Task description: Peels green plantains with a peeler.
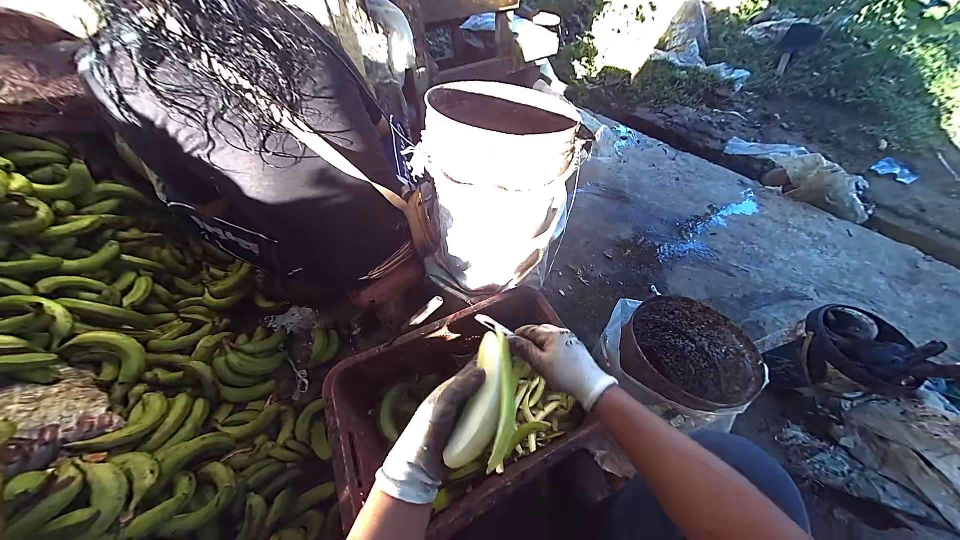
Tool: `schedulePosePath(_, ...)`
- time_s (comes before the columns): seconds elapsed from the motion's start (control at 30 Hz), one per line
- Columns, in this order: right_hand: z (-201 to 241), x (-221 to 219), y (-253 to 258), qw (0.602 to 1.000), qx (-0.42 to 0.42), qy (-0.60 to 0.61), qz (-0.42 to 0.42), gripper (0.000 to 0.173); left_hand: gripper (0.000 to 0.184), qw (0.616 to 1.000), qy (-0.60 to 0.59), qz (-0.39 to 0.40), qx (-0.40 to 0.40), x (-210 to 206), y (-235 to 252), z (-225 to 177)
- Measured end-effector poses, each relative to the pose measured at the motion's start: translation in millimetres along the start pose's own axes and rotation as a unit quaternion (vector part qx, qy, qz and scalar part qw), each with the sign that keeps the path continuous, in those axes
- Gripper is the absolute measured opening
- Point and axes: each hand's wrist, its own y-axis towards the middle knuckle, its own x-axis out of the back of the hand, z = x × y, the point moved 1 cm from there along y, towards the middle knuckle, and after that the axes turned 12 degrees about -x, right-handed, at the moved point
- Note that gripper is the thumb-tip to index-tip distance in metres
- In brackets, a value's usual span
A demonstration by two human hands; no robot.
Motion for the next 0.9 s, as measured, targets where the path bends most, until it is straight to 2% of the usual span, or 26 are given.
schedulePosePath(0.07,-14,4,14,0.997,-0.078,0.007,0.009,0.046,0.049,0.999,-0.006,0.030,0.012,1,4,4)
schedulePosePath(0.13,-15,8,11,0.995,-0.092,0.027,-0.012,0.048,0.055,1.000,0.001,-0.011,-0.028,8,11,7)
schedulePosePath(0.23,1,10,-10,0.997,-0.034,0.055,-0.052,0.053,0.038,0.983,-0.050,-0.139,-0.110,19,23,9)
schedulePosePath(0.33,9,-3,-28,0.989,0.089,0.071,-0.095,0.053,0.040,0.959,-0.157,-0.205,-0.121,26,31,6)
schedulePosePath(0.47,11,-19,-39,0.968,0.229,0.055,-0.090,0.046,0.043,0.940,-0.238,-0.193,-0.150,30,34,2)
schedulePosePath(0.63,12,-22,-43,0.956,0.284,0.055,-0.056,0.042,0.040,0.973,-0.150,-0.110,-0.137,26,24,2)
schedulePosePath(0.73,14,-14,-34,0.966,0.238,0.087,-0.045,0.041,0.032,0.993,-0.070,-0.008,-0.096,18,13,0)
schedulePosePath(0.77,12,-9,-27,0.975,0.200,0.086,-0.044,0.039,0.038,0.997,-0.027,0.023,-0.073,16,9,-2)
schedulePosePath(0.83,4,6,-8,0.995,0.083,0.044,-0.018,0.043,0.062,0.997,0.035,0.052,-0.033,10,5,-5)
schedulePosePath(0.87,-2,12,2,0.999,0.027,0.022,-0.010,0.046,0.067,0.997,0.039,0.060,-0.030,8,5,-7)
schedulePosePath(0.9,-8,16,8,1.000,-0.013,0.017,-0.012,0.048,0.064,0.997,0.040,0.056,-0.038,7,6,-8)
